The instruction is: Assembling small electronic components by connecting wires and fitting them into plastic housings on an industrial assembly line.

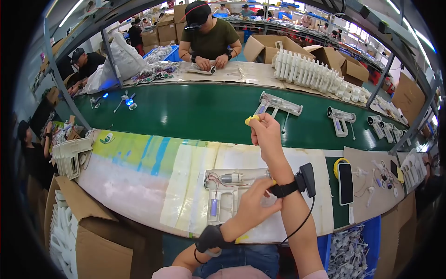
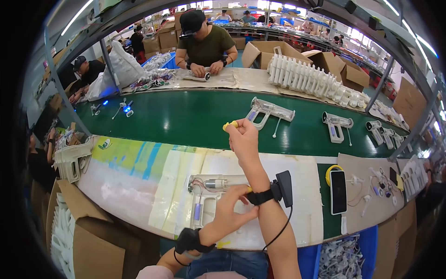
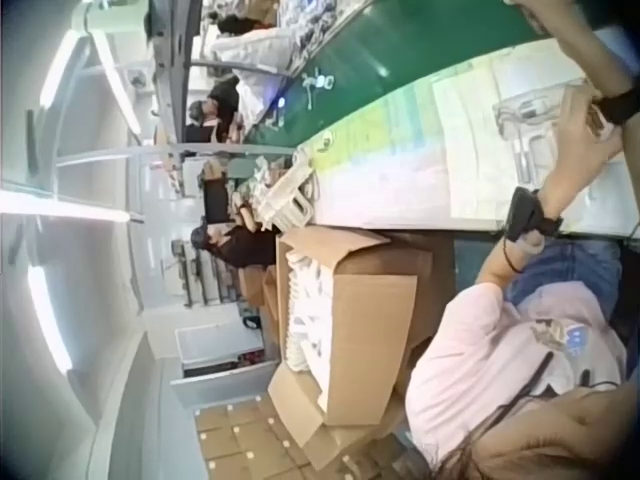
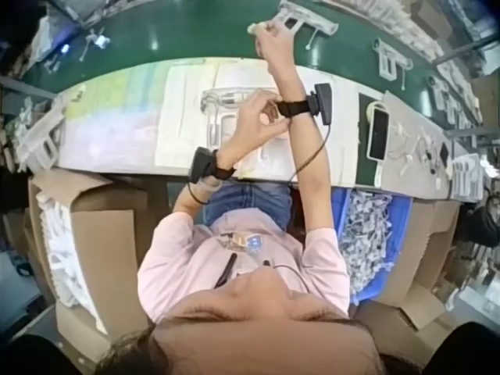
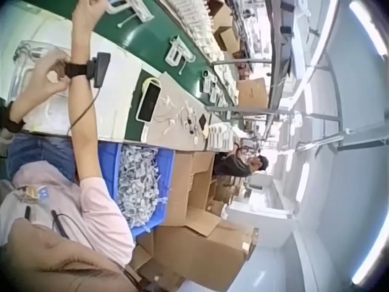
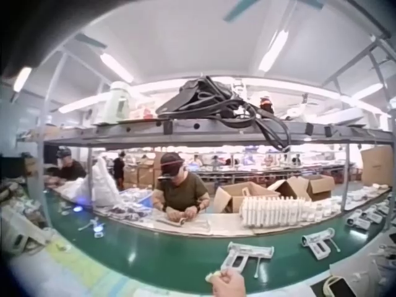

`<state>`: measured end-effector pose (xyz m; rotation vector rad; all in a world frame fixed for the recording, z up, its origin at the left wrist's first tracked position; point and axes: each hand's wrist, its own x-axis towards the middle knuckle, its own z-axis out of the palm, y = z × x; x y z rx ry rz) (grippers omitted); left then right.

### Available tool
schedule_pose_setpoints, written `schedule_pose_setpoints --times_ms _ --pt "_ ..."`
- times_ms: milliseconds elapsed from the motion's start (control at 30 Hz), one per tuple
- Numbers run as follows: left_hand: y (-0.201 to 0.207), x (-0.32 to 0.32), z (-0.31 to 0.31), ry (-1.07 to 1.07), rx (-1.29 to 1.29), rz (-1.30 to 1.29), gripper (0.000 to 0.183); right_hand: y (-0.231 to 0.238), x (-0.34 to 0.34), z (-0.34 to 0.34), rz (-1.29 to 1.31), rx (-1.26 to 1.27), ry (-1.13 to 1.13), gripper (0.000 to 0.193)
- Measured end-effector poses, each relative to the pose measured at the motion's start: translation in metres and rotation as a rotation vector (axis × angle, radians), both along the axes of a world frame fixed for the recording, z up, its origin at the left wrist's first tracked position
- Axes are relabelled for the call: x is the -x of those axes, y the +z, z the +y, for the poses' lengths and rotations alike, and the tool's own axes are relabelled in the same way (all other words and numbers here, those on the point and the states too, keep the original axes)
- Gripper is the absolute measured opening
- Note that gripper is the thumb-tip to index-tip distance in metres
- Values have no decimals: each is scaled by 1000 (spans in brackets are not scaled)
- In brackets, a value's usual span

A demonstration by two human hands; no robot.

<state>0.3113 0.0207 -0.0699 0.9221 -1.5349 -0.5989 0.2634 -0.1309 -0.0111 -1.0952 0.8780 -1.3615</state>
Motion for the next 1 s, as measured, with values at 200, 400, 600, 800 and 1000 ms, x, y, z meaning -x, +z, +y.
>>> schedule_pose_setpoints --times_ms 200,400,600,800,1000 --pt "3 11 19 44 -33 47 49 22 3 18 5 92 46 11" --pt "-11 9 20 180 140 0 50 31 -1 24 -24 168 -73 9" --pt "-13 3 14 144 75 72 51 12 6 23 90 227 -66 7" --pt "-12 2 19 16 91 -19 50 9 14 27 102 131 31 7" --pt "-7 4 15 67 199 -160 42 7 15 25 132 91 56 8"
